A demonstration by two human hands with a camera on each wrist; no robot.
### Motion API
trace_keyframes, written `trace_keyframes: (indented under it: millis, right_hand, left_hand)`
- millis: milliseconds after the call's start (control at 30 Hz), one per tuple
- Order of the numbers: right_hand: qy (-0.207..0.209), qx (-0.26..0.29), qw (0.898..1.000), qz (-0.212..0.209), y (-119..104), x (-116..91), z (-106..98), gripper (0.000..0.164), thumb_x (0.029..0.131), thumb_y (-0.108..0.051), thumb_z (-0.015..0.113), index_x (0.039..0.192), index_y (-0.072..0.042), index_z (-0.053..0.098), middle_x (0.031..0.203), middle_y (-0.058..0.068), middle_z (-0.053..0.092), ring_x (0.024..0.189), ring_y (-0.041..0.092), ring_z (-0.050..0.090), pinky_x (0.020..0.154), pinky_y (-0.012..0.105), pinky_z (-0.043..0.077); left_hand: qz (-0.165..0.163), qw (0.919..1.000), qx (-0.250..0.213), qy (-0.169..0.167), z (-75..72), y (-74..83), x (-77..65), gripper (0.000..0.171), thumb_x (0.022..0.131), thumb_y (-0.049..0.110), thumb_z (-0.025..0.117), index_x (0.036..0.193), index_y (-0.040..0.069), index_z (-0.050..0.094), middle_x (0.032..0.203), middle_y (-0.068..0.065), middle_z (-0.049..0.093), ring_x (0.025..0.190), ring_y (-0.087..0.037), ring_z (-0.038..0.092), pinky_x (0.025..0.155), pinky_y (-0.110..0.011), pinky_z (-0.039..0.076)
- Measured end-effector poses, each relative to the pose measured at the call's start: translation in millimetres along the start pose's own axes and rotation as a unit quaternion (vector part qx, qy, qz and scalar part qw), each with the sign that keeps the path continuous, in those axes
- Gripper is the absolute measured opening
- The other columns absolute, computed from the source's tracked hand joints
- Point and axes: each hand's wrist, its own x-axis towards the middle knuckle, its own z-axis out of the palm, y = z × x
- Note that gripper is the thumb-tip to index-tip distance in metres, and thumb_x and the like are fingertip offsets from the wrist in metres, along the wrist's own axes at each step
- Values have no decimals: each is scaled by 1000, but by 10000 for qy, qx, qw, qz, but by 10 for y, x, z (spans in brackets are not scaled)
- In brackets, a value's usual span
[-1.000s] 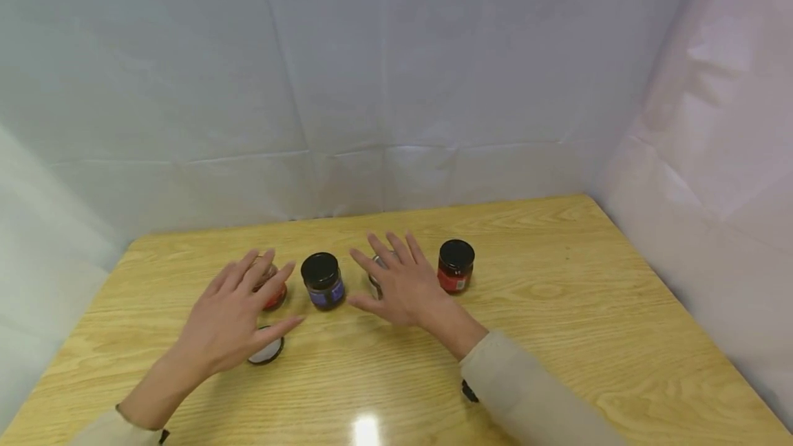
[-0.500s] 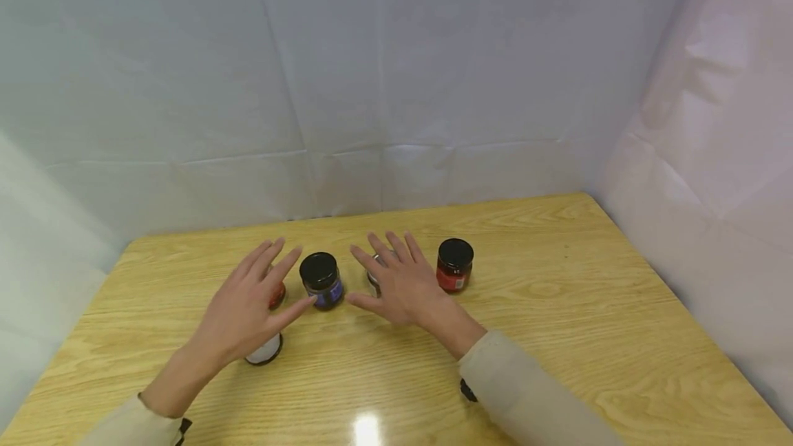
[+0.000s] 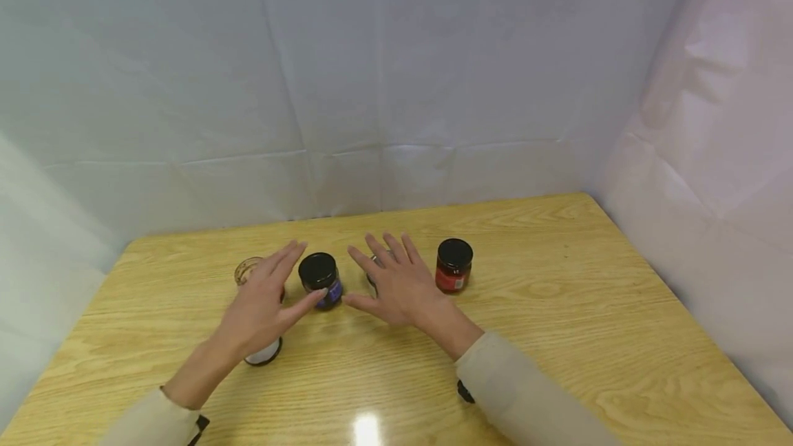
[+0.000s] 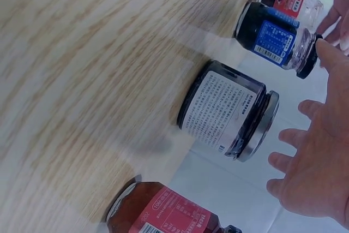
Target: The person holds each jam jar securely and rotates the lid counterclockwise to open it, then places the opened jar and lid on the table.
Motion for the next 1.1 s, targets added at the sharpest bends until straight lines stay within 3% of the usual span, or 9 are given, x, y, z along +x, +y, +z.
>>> trace_keyframes:
  millis: [100,200,300,567,800,967,1100]
  right_hand:
    - [16,-34,10000,-3,7,-2,16,76,91,-70,33,154,-30,17,158,5,15,143,28,9,113,49,2]
    - [44,-55,10000,-5,12,-3,26,76,91,-70,32,153,-30,17,158,5,16,143,29,11,113,49,3]
    - [121,-64,9999,-44,16,-8,32,76,91,-70,34,153,-29,20,157,6,18,143,30,13,113,50,5]
    - [123,-87,9998,-98,16,-10,54,76,91,-69,35,153,-29,20,157,6,19,142,30,14,113,50,7]
    - [155,-94,9997,-154,4,-12,63,75,91,-68,37,153,-27,22,156,7,22,141,32,17,112,50,7]
    - [111,-121,9998,-129,-2,-5,77,75,91,-69,36,153,-29,21,156,6,20,142,30,14,113,50,6]
    - [76,-101,9999,-116,-14,-2,91,75,91,-69,35,153,-29,20,157,6,19,143,30,12,113,49,5]
  left_hand:
    - [-543,9967,-557,-226,38,0,1,84,88,58,58,150,9,28,150,-15,31,134,-35,32,99,-57,34]
    - [-1095,9867,-1121,-432,75,-22,7,90,87,63,54,153,12,20,153,-13,26,135,-34,31,99,-58,35]
    - [-1421,9757,-1569,-559,122,-46,11,94,85,63,57,153,14,15,154,-13,23,135,-35,31,98,-56,37]
    - [-1733,9589,-2124,-728,243,-83,13,97,85,51,67,153,8,13,148,-19,33,133,-32,36,99,-48,39]
    - [-2084,9321,-2814,-931,308,-142,38,86,85,35,72,148,2,24,139,-21,42,122,-35,48,95,-47,43]
    - [-2152,9263,-2909,-1052,331,-179,75,81,85,32,73,146,3,28,137,-18,44,121,-34,49,93,-46,45]
    - [-2233,9261,-2817,-1147,328,-189,102,80,84,36,74,144,3,33,134,-16,48,119,-32,51,93,-46,44]
